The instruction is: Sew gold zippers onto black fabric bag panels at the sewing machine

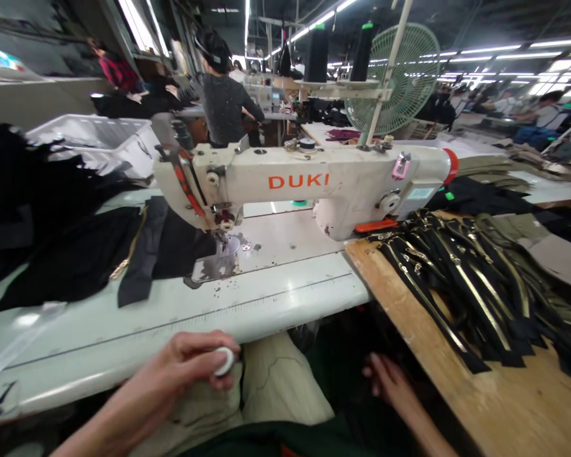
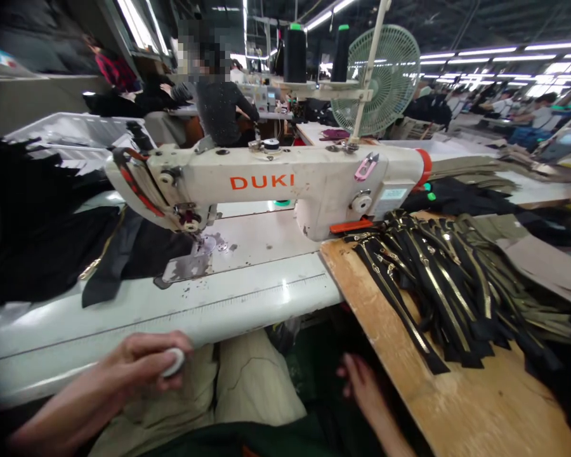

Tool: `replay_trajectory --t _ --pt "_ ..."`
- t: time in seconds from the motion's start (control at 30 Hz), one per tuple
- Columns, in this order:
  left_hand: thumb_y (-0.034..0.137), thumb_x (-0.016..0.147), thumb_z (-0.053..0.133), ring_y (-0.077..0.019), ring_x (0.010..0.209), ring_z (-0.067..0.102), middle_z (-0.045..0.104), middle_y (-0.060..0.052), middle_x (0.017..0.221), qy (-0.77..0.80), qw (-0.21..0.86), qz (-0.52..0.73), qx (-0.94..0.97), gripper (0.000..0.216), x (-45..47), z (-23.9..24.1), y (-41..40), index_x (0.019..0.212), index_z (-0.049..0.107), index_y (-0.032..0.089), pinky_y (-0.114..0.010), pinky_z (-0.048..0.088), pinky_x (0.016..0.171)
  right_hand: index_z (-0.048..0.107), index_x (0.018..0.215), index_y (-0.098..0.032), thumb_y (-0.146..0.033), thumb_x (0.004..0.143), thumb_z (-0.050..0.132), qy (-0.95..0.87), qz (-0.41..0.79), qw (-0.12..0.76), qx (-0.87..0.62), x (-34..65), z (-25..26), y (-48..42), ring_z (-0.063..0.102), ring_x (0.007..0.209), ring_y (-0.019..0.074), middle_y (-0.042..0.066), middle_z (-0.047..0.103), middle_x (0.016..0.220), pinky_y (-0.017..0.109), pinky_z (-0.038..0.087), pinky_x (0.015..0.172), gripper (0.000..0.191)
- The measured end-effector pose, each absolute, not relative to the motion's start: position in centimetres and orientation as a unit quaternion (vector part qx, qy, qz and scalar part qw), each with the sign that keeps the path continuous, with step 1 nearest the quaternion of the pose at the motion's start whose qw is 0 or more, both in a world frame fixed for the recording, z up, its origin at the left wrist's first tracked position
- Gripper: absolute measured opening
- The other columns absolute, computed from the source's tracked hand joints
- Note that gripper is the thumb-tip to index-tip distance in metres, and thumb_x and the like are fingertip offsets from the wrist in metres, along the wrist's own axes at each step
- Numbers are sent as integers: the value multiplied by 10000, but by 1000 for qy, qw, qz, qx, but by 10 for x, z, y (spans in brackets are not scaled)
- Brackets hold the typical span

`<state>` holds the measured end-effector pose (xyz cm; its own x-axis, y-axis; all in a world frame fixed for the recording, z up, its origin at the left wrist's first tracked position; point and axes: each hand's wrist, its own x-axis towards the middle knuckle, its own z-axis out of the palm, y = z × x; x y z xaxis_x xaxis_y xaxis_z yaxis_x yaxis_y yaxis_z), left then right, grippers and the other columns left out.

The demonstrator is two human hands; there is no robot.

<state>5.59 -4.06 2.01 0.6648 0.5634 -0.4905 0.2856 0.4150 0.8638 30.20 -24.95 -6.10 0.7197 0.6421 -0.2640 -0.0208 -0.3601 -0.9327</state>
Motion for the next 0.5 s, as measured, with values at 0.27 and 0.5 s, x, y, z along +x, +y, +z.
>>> replay_trajectory --t 0.27,0.5 --pt "409 715 811 -144 619 607 645 -34 789 351 764 78 537 278 67 20 -52 785 773 143 -210 502 571 575 688 -173 -833 673 593 -301 650 469 -516 247 -47 -219 311 355 38 -83 373 451 187 228 363 660" --pt "335 630 870 -170 711 635 712 -19 883 487 686 164 515 246 24 15 -20 816 784 200 -207 548 643 495 622 -258 -864 482 683 -99 416 511 -746 352 -65 -315 289 384 75 -60 360 476 240 221 383 650"
